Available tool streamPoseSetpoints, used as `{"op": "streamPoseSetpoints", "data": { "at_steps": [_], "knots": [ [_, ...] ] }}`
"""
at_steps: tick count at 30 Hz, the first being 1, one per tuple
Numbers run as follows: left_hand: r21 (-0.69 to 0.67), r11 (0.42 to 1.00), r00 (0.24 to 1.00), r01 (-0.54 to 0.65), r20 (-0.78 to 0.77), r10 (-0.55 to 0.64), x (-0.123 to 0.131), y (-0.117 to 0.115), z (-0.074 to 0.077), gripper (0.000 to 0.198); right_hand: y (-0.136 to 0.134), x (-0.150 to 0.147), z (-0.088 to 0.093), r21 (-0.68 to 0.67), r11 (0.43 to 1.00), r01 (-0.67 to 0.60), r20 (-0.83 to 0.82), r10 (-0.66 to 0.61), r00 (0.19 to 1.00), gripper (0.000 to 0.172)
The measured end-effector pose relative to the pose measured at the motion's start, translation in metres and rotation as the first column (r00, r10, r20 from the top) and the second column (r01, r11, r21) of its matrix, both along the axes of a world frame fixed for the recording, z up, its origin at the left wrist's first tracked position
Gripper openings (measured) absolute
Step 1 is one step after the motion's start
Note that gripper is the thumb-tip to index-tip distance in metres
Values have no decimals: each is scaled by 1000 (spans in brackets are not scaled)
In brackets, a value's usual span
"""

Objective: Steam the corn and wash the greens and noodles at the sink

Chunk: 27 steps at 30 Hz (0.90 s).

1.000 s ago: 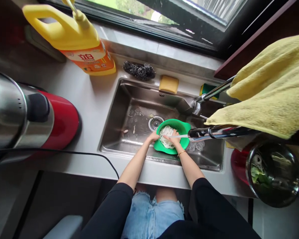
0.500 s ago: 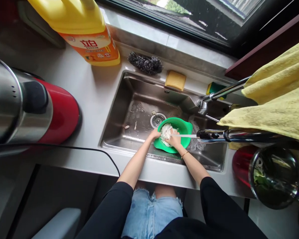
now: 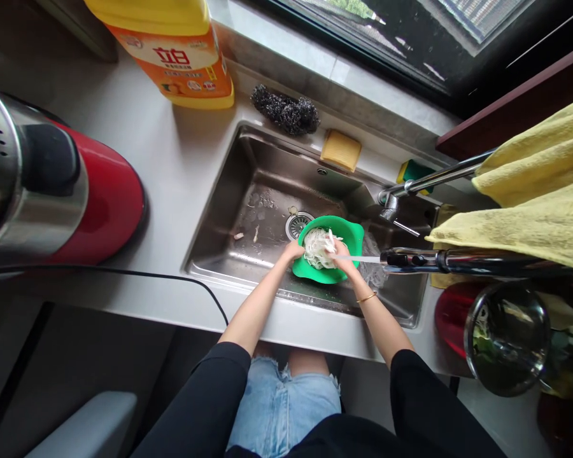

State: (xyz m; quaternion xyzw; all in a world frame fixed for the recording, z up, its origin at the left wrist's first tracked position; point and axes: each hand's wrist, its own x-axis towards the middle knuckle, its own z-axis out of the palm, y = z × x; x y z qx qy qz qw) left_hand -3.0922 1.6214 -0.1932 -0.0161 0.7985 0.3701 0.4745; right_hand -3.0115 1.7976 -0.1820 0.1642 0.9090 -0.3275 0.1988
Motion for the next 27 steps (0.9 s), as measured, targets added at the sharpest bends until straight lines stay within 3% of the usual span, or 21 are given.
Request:
{"op": "streamPoseSetpoints", "data": {
  "at_steps": [2, 4, 7, 8, 10, 12, 13, 17, 20, 22, 24, 27],
  "knots": [
    [-9, 1000, 1000, 7, -7, -7, -1, 0, -1, 43, -6, -6, -14, 43, 998, 39, 25, -40, 999, 70],
    [-18, 1000, 1000, 16, -9, -16, -1, 1, -2, 44, -20, -12, -30, 159, 975, 153, 84, -167, 982, 82],
    [-30, 999, 1000, 28, 3, -28, -2, 0, -5, 45, -46, -16, -49, 300, 927, 226, 150, -280, 948, 79],
    [-32, 999, 1000, 31, 7, -30, -2, 0, -5, 44, -52, -15, -53, 327, 927, 182, 139, -237, 961, 77],
    [-36, 999, 999, 42, 8, -41, -1, -1, -6, 44, -56, -10, -55, 337, 941, -31, 83, 3, 997, 76],
    [-45, 997, 998, 55, 1, -55, -1, -2, -6, 44, -48, -1, -52, 323, 907, -271, 42, 273, 961, 79],
    [-51, 997, 998, 61, -3, -61, -1, -2, -5, 44, -41, 3, -50, 332, 887, -321, 45, 324, 945, 81],
    [-70, 995, 998, 67, -10, -68, -1, 0, -6, 44, -16, 15, -43, 405, 874, -269, 121, 241, 963, 92],
    [-80, 995, 998, 65, -14, -66, -1, 2, -6, 42, -10, 16, -40, 311, 842, -441, 125, 424, 897, 84],
    [-83, 994, 998, 65, -22, -67, -1, 2, -7, 42, -11, 14, -38, 336, 846, -413, 133, 392, 910, 81],
    [-80, 995, 997, 66, -28, -68, -1, 2, -7, 41, -14, 11, -35, 354, 870, -343, 151, 308, 939, 70],
    [-73, 996, 998, 57, -14, -58, 0, 1, -6, 41, -15, 9, -25, 246, 908, -338, 181, 300, 937, 48]
  ]
}}
